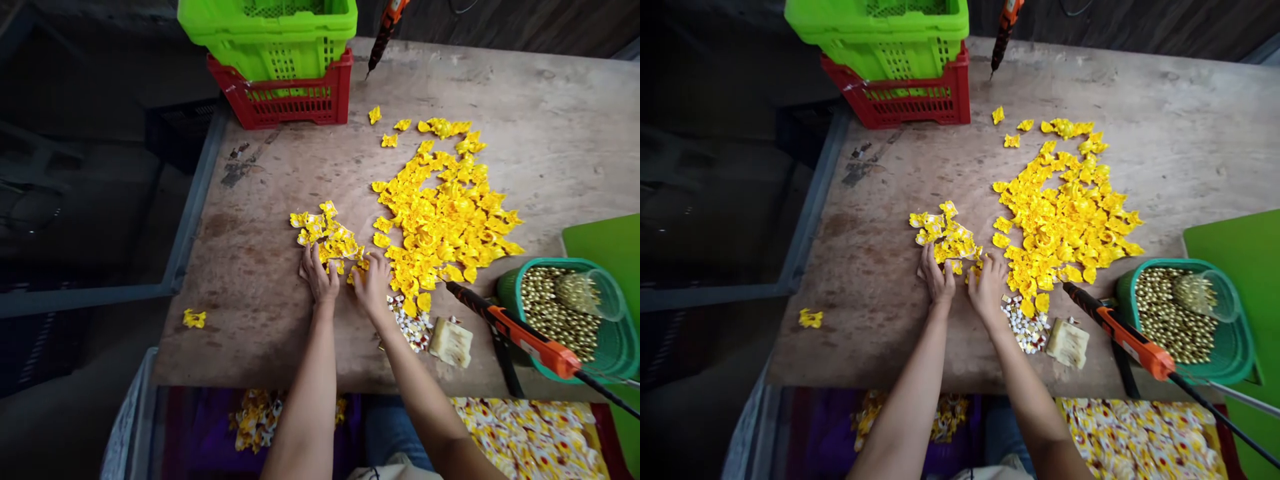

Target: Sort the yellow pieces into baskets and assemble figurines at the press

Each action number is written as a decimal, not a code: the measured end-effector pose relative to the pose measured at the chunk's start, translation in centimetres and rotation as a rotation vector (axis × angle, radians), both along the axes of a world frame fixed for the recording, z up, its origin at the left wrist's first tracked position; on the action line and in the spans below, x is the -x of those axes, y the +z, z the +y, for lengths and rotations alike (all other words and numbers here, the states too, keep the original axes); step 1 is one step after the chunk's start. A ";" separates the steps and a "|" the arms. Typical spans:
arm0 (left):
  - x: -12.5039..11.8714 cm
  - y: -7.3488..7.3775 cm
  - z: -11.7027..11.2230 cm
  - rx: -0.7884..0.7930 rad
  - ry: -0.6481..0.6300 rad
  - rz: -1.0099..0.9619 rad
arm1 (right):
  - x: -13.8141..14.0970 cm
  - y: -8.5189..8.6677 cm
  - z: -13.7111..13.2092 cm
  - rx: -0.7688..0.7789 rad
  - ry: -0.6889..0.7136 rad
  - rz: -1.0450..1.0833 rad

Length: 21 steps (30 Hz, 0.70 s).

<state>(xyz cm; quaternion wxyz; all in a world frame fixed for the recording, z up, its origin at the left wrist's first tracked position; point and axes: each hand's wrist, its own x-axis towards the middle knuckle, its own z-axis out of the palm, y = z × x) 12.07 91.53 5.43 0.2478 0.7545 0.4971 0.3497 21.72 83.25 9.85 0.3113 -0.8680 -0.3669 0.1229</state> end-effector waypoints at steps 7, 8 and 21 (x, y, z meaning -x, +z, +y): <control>-0.1 -0.1 0.1 0.015 0.022 -0.017 | -1.4 0.1 -1.2 0.151 -0.087 -0.103; -0.1 -0.1 0.1 0.011 0.024 -0.016 | -1.7 0.4 -2.0 0.117 -0.115 -0.106; -0.3 0.1 0.1 -0.008 0.037 -0.026 | -4.9 -2.0 -12.6 0.029 -0.471 -0.065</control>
